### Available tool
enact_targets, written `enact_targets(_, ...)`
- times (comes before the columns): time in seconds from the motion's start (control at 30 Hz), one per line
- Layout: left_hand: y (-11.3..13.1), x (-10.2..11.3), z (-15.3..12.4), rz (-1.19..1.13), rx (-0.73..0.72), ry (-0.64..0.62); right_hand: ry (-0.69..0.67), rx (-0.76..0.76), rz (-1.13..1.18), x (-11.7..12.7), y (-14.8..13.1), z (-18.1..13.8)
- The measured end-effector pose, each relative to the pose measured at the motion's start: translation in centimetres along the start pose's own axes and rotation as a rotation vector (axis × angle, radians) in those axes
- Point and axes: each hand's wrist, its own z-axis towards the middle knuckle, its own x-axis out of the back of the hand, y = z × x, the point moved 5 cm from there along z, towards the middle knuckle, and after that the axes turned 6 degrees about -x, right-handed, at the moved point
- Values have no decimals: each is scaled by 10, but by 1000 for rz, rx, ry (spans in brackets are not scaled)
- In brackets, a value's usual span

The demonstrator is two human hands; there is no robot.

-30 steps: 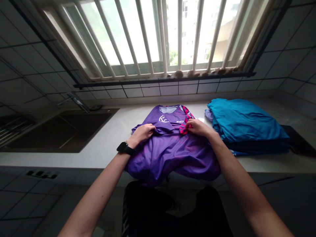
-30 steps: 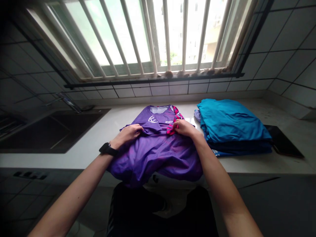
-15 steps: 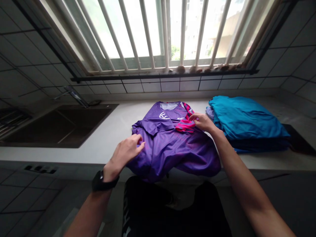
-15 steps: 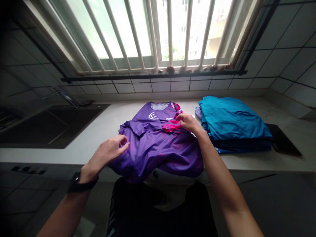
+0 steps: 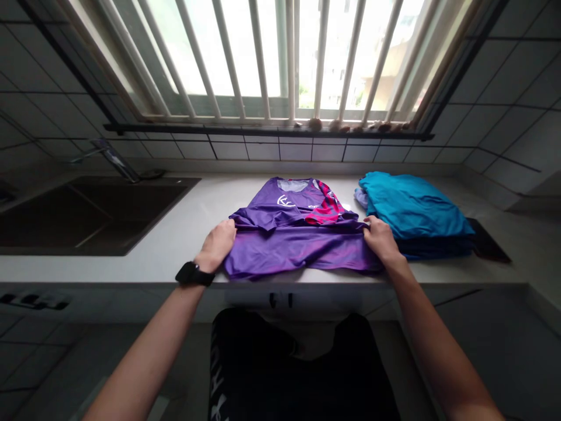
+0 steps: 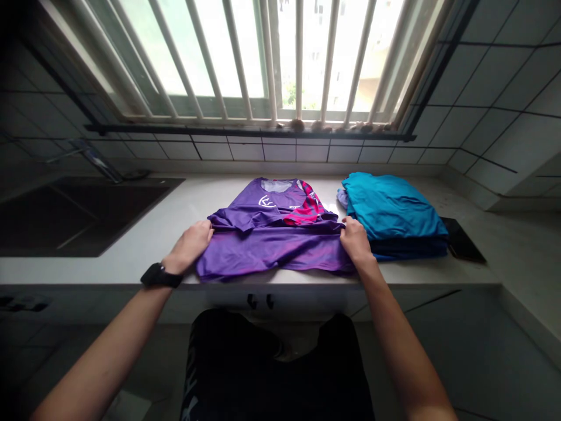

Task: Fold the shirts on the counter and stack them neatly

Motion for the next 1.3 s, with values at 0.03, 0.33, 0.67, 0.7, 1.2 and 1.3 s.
enact_targets(0.03,-1,4,5,13,29,-17,21,-8,-28,1,-2,0)
enact_targets(0.33,35,11,-71,-348,-612,-32,-383,575,19,6,-26,-105)
enact_targets(0.67,3,-3,-115,-629,-633,128,-346,578,234,21,-14,-119)
enact_targets(0.7,1,2,-116,-629,-570,164,-299,537,277,29,-14,-117)
enact_targets(1.2,-41,118,-141,-816,9,550,-554,420,462,139,-26,-84)
enact_targets(1.3,-35,143,-95,-674,-22,581,-538,378,476,136,-47,-31)
